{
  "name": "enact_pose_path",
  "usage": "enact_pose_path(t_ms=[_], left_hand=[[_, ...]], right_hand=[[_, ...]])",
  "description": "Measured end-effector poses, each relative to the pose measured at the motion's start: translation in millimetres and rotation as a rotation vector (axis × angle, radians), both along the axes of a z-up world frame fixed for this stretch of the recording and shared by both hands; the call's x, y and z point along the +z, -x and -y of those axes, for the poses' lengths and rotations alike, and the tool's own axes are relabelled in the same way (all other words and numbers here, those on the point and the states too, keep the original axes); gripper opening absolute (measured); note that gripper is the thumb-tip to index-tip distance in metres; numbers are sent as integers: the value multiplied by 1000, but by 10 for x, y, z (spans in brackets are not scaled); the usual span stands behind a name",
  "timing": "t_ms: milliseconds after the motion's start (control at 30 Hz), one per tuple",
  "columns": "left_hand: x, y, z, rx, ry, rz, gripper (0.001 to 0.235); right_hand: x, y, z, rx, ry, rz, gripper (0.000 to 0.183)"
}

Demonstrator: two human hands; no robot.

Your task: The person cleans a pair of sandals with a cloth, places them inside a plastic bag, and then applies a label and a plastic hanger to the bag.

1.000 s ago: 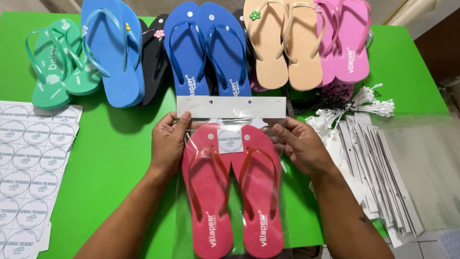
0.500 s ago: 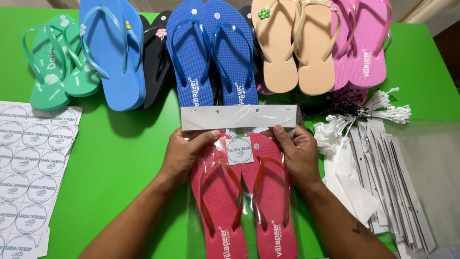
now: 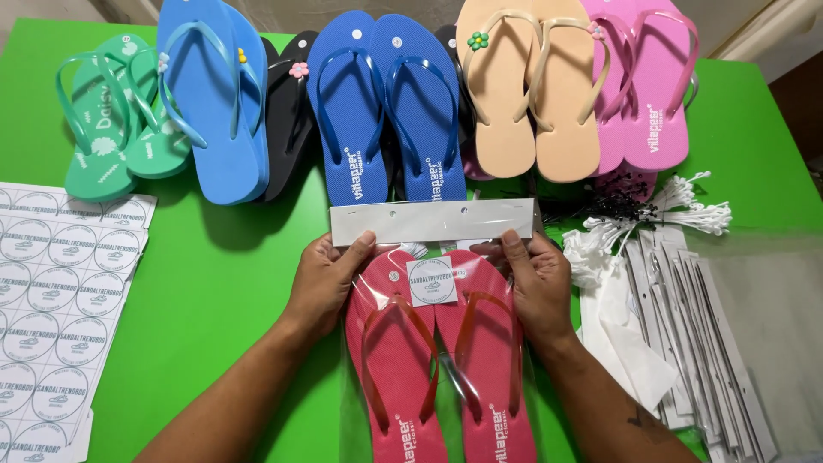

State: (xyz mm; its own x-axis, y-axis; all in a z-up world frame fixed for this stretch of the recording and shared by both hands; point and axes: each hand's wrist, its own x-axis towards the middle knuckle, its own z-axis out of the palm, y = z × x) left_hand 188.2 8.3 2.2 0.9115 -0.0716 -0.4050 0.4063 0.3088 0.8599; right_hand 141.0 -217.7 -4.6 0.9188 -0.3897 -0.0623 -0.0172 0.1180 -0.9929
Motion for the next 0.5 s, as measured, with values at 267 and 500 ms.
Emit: enact_pose_path(t_ms=[267,500], left_hand=[[-110,-22,-16,122,130,91,23],[103,58,23,108,180,120,27]], right_hand=[[-29,19,36,-3,-46,19,34],[-98,18,91,-11,-52,20,38]])
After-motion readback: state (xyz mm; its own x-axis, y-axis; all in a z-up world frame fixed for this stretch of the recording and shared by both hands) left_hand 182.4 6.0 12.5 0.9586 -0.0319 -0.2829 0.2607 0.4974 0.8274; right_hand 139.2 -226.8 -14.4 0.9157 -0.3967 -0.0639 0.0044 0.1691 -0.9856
